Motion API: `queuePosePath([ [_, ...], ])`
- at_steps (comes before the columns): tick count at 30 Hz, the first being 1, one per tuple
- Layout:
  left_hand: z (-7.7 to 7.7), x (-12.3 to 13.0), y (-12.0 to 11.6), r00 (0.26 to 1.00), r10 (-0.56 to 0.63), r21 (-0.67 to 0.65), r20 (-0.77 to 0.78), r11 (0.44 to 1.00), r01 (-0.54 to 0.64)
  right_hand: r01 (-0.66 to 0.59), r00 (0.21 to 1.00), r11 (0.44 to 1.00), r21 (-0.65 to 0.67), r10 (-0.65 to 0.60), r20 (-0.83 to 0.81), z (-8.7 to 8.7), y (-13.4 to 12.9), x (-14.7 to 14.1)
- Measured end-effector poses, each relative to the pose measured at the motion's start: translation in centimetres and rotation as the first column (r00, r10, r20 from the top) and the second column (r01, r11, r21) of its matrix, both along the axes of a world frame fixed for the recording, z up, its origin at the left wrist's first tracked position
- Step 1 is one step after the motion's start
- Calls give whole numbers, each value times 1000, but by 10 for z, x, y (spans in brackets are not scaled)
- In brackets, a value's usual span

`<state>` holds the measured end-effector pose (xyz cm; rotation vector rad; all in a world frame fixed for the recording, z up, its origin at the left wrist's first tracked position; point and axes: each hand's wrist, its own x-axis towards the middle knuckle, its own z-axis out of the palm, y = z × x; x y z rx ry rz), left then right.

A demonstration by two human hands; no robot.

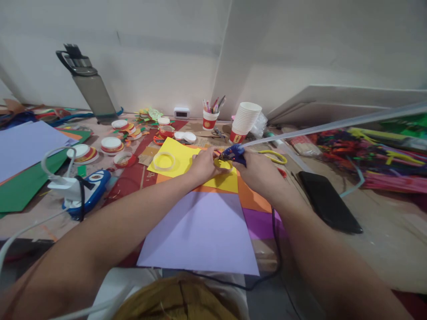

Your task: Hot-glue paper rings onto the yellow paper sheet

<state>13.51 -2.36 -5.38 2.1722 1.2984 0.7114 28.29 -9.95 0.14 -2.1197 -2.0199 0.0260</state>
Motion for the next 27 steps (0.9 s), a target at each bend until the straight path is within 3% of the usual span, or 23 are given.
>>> queuePosePath([
  [10,2,-2,-3,1000,10,0,7,1000,-10,66,995,998,-11,-65,79,1,-3,6],
  [20,4,-3,-2,1000,26,2,5,1000,-26,-13,1000,1000,3,13,-19,-4,-1,-3],
  [27,4,-2,-1,999,42,9,-20,999,-42,20,999,1000,5,-20,-32,-7,1,-1],
])
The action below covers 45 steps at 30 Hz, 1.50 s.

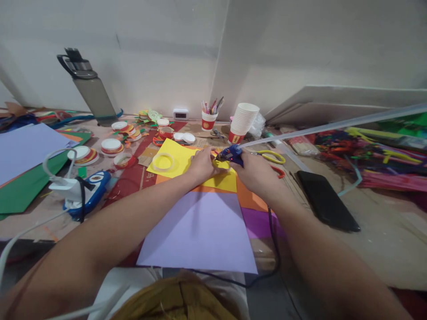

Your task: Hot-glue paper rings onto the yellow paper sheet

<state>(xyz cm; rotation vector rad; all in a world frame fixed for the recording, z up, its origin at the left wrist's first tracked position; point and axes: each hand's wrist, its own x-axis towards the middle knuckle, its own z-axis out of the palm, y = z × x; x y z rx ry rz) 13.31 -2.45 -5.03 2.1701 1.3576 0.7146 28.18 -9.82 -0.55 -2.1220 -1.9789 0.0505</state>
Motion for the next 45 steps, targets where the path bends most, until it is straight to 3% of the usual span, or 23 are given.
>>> queuePosePath([
  [5,0,-1,0,1000,-5,-18,6,1000,5,26,1000,999,36,-27,6,-1,1,6],
  [15,2,-2,-3,1000,6,-26,0,1000,-6,35,995,999,-23,-37,-96,-1,2,2],
  [25,-1,-2,0,1000,3,-21,-29,1000,-3,94,995,995,-22,-95,-32,7,-2,11],
  [38,-2,-1,3,997,-69,6,-25,998,69,44,998,999,19,-43,-35,9,-3,15],
  [45,6,2,-1,991,62,78,-115,995,-54,12,1000,999,42,-12,7,13,-7,13],
])
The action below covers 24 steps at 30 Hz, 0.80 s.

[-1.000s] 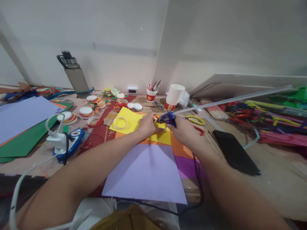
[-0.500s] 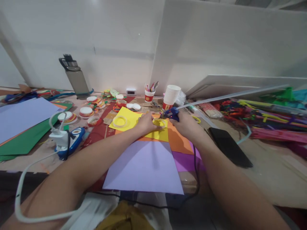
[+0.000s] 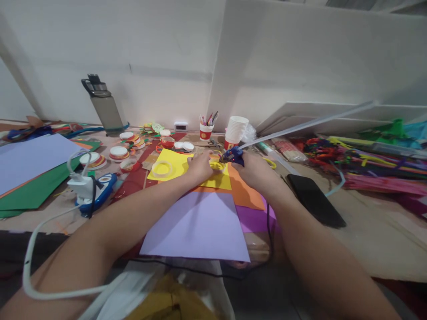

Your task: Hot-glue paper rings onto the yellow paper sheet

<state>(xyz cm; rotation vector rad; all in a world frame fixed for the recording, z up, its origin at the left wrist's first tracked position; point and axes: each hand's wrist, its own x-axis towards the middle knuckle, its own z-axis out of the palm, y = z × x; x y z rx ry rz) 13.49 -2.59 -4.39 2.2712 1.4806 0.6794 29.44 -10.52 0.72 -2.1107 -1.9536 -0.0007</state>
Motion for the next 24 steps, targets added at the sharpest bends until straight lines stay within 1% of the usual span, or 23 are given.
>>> queuePosePath([
  [2,4,-1,1,1000,-7,-29,-12,1000,7,3,1000,1000,2,-3,-11,1,-1,1],
  [6,21,-13,12,989,-145,-102,-22,985,142,8,1000,1000,-10,-8,-16,3,-2,2],
  [8,30,-22,21,978,-187,-100,-96,979,177,7,1000,1000,-10,-8,-8,3,-2,2],
  [10,36,-31,29,960,-171,-54,-221,985,163,4,1000,1000,-17,-4,9,3,-2,0],
  [12,36,-37,35,919,-146,-60,-367,989,133,2,1000,999,-36,-1,15,2,-3,-2],
  [13,35,-39,38,891,-149,-84,-429,989,124,1,1000,999,-44,-1,11,1,-3,-2],
  [15,31,-41,40,838,-190,-141,-512,981,137,7,1000,999,-51,-7,6,0,-2,-3],
  [18,29,-40,41,776,-238,-157,-584,971,179,14,1000,998,-57,-13,19,-1,-2,-4],
  [21,32,-37,39,721,-205,-121,-662,978,167,15,999,997,-70,-13,38,-1,-2,-4],
  [24,40,-35,38,682,-180,-89,-708,982,166,17,999,998,-59,-14,50,-3,-1,-4],
])
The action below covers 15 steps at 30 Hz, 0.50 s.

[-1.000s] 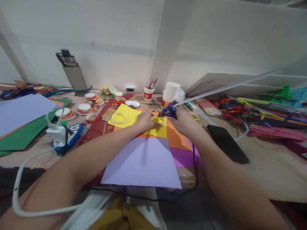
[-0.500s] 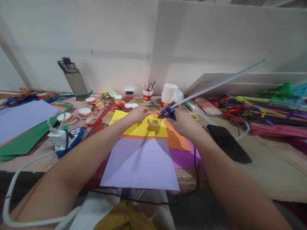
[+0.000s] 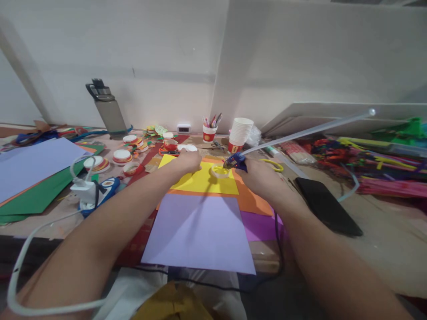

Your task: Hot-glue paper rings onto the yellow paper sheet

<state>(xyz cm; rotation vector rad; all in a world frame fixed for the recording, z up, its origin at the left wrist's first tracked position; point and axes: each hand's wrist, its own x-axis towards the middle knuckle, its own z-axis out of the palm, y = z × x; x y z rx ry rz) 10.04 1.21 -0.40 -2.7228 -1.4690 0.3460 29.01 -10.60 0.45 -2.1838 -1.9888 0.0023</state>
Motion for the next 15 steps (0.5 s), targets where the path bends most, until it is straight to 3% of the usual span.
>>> queuePosePath([
  [3,9,2,3,999,15,-18,-34,1000,-15,-16,1000,1000,10,16,-23,-2,2,-1],
  [9,28,2,13,997,-28,-185,-75,983,13,-25,997,1000,8,26,-78,-3,3,-3],
  [15,29,-3,22,997,9,-183,79,983,6,-44,993,999,23,46,-107,0,2,-2],
])
